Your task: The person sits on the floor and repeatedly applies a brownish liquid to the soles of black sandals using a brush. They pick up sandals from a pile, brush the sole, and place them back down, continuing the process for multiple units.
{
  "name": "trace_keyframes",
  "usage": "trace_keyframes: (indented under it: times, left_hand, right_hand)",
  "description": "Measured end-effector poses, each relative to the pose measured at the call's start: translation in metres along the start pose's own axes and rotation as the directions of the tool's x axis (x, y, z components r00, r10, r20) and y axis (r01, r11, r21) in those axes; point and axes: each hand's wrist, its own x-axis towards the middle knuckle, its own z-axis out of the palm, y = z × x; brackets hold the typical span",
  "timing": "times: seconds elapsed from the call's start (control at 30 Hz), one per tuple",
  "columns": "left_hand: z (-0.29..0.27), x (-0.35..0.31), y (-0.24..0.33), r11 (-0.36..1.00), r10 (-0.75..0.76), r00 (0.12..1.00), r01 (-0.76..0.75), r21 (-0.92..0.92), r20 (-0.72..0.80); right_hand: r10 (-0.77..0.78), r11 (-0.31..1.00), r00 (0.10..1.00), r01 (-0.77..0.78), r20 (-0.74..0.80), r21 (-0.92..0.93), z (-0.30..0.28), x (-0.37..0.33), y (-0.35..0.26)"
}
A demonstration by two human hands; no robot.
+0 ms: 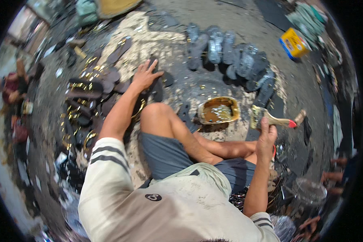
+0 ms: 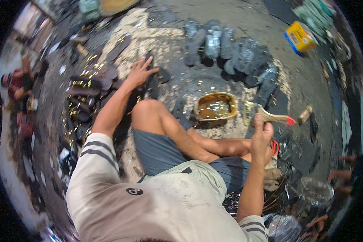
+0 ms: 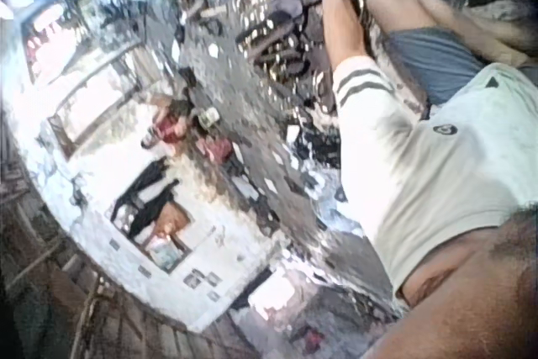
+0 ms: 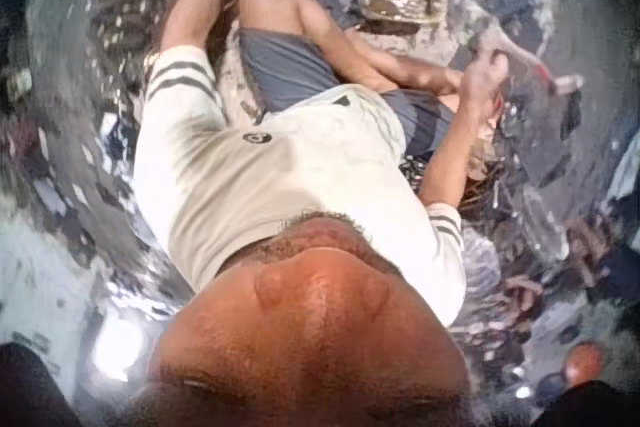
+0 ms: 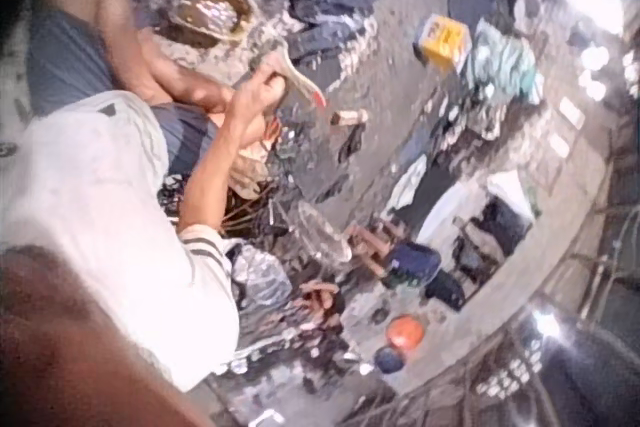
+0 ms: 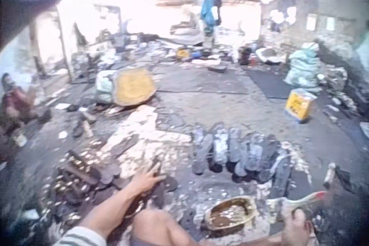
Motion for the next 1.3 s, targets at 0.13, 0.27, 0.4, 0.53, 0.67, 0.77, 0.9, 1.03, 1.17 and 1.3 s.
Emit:
trace_keyframes:
  times: [0.13,0.27,0.4,0.53,0.67,0.77,0.9,1.03,1.17,1.3]
  left_hand:
    - [-0.026,-0.002,-0.013,0.992,0.074,0.996,-0.070,-0.101,0.040]
    - [-0.087,-0.048,-0.035,0.764,-0.297,0.953,0.204,-0.612,-0.054]
    - [-0.176,-0.119,-0.012,0.572,-0.482,0.874,0.261,-0.777,-0.061]
    - [-0.246,-0.167,0.071,0.329,-0.441,0.890,0.282,-0.901,0.118]
    - [-0.209,-0.185,0.122,0.353,-0.537,0.834,0.358,-0.865,0.125]
    - [-0.219,-0.177,0.138,0.553,-0.519,0.854,0.376,-0.743,0.045]
    - [-0.227,-0.144,0.161,0.779,-0.340,0.934,0.217,-0.588,-0.106]
    - [-0.209,-0.137,0.149,0.807,-0.312,0.941,0.190,-0.559,-0.131]
    - [-0.236,-0.126,0.143,-0.232,-0.589,0.763,0.157,-0.960,0.267]
    - [-0.243,-0.084,0.210,-0.819,-0.287,0.896,-0.046,-0.571,0.339]
  right_hand:
    - [0.028,0.999,0.998,-0.030,-0.055,-0.020,-0.003,0.006,0.007]
    - [-0.113,0.985,0.991,0.120,0.065,-0.125,0.004,0.022,0.033]
    - [-0.072,0.789,0.911,0.300,0.405,-0.536,0.039,0.051,0.063]
    - [-0.123,0.464,0.777,0.595,0.617,-0.657,0.074,0.070,0.093]
    - [-0.122,0.406,0.749,0.636,0.651,-0.656,0.088,0.082,0.108]
    - [-0.218,0.719,0.844,0.478,0.490,-0.504,0.077,0.076,0.058]
    - [-0.224,0.933,0.918,0.299,0.326,-0.202,0.019,0.069,0.049]
    - [-0.115,0.291,0.930,0.367,0.349,-0.884,-0.053,0.063,0.049]
    - [-0.128,0.975,0.991,0.121,-0.028,-0.189,-0.034,0.050,-0.005]
    - [-0.069,0.979,0.992,0.047,0.106,0.197,0.072,-0.029,-0.065]
